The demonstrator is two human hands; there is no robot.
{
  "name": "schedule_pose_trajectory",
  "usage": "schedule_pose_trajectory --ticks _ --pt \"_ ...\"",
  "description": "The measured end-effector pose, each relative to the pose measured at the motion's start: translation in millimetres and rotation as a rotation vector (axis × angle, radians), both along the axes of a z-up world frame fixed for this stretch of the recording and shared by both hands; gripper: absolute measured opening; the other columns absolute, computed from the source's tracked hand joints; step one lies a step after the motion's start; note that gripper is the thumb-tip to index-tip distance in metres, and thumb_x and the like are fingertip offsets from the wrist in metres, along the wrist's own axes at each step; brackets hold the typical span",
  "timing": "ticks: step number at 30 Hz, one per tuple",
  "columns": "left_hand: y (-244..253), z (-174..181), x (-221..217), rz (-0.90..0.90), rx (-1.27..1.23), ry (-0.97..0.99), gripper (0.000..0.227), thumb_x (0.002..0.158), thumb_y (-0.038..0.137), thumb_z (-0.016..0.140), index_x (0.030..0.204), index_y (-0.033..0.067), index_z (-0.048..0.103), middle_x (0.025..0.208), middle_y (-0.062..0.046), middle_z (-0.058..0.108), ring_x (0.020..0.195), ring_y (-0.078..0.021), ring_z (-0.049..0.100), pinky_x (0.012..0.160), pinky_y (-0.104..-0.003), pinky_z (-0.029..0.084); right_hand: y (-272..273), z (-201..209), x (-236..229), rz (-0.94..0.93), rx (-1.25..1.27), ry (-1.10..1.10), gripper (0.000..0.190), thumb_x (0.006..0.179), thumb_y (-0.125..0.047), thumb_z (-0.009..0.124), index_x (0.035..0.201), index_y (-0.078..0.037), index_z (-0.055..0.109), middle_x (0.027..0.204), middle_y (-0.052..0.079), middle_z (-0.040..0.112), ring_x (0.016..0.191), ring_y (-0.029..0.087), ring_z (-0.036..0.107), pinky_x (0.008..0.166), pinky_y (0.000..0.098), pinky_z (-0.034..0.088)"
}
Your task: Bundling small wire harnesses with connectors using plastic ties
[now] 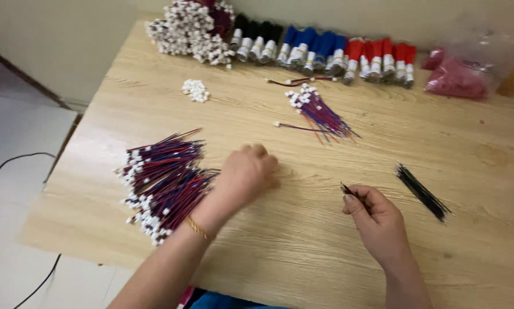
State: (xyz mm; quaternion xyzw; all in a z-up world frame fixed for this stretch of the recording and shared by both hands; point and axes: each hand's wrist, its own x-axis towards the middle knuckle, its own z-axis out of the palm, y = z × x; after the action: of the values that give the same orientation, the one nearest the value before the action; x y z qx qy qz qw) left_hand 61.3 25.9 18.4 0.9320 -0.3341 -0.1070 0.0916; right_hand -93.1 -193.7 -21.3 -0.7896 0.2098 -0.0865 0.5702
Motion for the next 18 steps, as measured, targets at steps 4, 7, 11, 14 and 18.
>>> schedule_pose_trajectory --ticks 4,7,11,14,18 --pt "23 -77 -4 -0.044 -0.251 -0.271 0.020 0.078 0.035 0.071 0.077 0.0155 0.071 0.082 -0.003 0.064 0.073 -0.0292 0.059 0.059 -0.044 0.048 14 13 4 0.021 0.002 0.065 0.016 0.092 -0.010 0.060 0.103 -0.002 0.069 0.079 0.007 0.066 0.078 0.014 0.060 0.077 0.0273 0.047" --pt "28 -71 -14 -0.071 -0.400 -0.536 0.008 0.072 0.022 0.063 0.070 0.0147 0.062 0.072 -0.003 0.059 0.067 -0.0276 0.055 0.062 -0.042 0.038 7 -3 2 0.015 -0.019 0.034 0.019 0.094 -0.009 0.059 0.109 -0.001 0.066 0.080 0.009 0.067 0.071 0.013 0.054 0.065 0.0260 0.041" --pt "48 -42 -35 -0.091 -0.654 -0.608 0.010 0.081 0.009 0.070 0.089 0.0083 0.064 0.082 -0.008 0.062 0.071 -0.0277 0.056 0.063 -0.040 0.042 3 -7 -3 0.032 -0.082 -0.010 0.021 0.094 -0.010 0.059 0.112 -0.003 0.066 0.080 0.008 0.066 0.075 0.012 0.056 0.073 0.0240 0.042" --pt "94 -47 -49 0.079 -0.768 -0.533 0.016 0.085 0.010 0.071 0.100 0.0069 0.066 0.094 -0.014 0.067 0.083 -0.0302 0.061 0.074 -0.039 0.047 -1 -13 -4 0.016 -0.062 -0.030 0.021 0.093 -0.009 0.060 0.113 -0.002 0.066 0.080 0.009 0.066 0.076 0.013 0.058 0.075 0.0242 0.043" --pt "150 -1 -65 0.211 -0.701 -0.622 0.010 0.087 0.002 0.065 0.092 0.0091 0.070 0.087 -0.009 0.068 0.073 -0.0259 0.064 0.066 -0.039 0.049 -3 -26 0 -0.015 -0.001 -0.028 0.019 0.089 -0.007 0.064 0.107 -0.002 0.068 0.079 0.008 0.068 0.074 0.013 0.061 0.073 0.0239 0.047"
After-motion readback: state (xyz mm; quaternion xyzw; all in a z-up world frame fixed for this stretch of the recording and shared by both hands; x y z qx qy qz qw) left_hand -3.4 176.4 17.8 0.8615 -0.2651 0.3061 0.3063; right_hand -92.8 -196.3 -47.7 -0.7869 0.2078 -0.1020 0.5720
